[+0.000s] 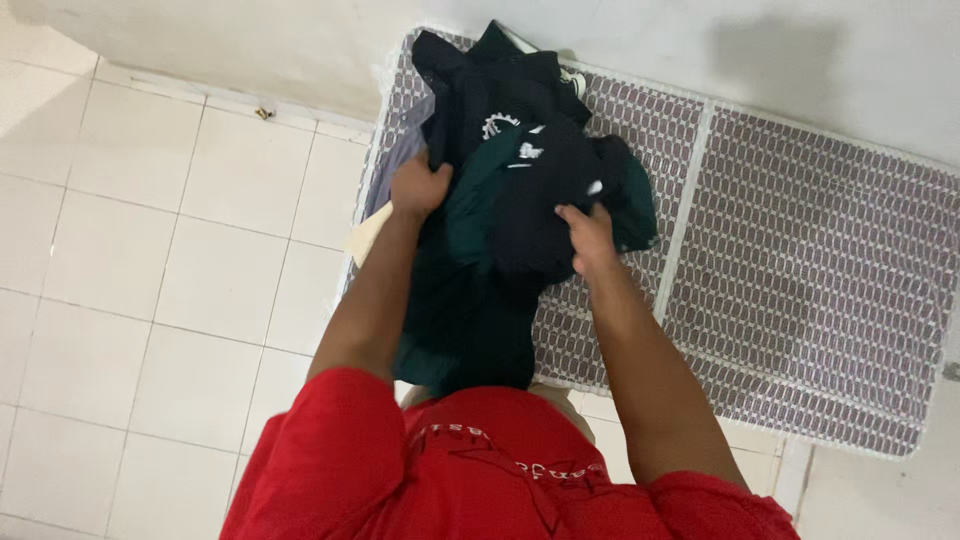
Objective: The person folds a black t-shirt by smoothing it on a flat surface, folding the sleeves inward, and then folding the body of the shirt.
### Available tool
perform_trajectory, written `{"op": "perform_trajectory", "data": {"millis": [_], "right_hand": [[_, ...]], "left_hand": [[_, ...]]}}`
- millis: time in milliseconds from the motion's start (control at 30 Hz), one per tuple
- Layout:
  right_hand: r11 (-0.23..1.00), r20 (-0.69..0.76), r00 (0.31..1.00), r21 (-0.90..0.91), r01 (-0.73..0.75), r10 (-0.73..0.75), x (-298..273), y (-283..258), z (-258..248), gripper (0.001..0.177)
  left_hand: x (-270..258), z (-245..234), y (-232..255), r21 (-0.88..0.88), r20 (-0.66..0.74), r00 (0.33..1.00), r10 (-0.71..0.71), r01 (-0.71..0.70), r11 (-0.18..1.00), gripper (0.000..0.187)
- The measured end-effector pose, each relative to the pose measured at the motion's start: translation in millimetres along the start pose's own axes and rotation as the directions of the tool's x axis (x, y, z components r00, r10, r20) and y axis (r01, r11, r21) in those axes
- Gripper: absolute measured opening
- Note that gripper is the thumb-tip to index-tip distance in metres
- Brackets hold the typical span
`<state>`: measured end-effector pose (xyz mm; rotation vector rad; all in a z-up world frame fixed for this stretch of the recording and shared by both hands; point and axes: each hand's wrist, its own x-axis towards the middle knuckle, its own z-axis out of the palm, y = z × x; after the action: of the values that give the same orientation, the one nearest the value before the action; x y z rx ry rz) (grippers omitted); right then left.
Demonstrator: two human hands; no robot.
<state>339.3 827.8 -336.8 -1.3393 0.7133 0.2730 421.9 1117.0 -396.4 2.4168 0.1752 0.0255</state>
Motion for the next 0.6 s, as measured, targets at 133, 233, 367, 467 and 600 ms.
{"op": "perform_trajectory", "data": {"millis": [133, 233, 367, 467, 600], "right_hand": [[0.956, 0.157, 0.947, -0.039, 0.289, -0.28, 1.5, -15.5, 39.8, 0.078], [0.916, 0.335, 0.858, 0.045, 0.399, -0.39, 6.9, -25.3, 50.0, 0.078], [0.836, 0.148, 0.961, -0.474, 0.277, -0.234, 29.5, -28.1, 42.4, 0.073], [0.593, -0.045, 0.933, -0.782, 0.19, -0.358, 56.7, -25.8, 26.8, 0.072], [0.514, -0.033, 0.865, -0.815, 0.267, -0.501, 57.0, -39.2, 32.1, 0.075]], "left_hand": [[-34.1, -29.9, 42.6, -0.25, 0.139, 0.989, -0.043, 0.077, 0.965, 0.043], [-48.6, -47.1, 54.3, -0.351, 0.033, 0.995, 0.098, -0.081, 0.933, 0.036], [-47.9, -55.6, 55.9, -0.293, 0.011, 0.97, 0.241, -0.228, 0.929, 0.042], [-61.1, -48.7, 65.3, -0.105, 0.152, 0.955, 0.255, -0.24, 0.965, 0.065], [-76.2, -40.2, 91.6, 0.11, 0.246, 0.927, 0.285, -0.318, 0.942, 0.099]]}}
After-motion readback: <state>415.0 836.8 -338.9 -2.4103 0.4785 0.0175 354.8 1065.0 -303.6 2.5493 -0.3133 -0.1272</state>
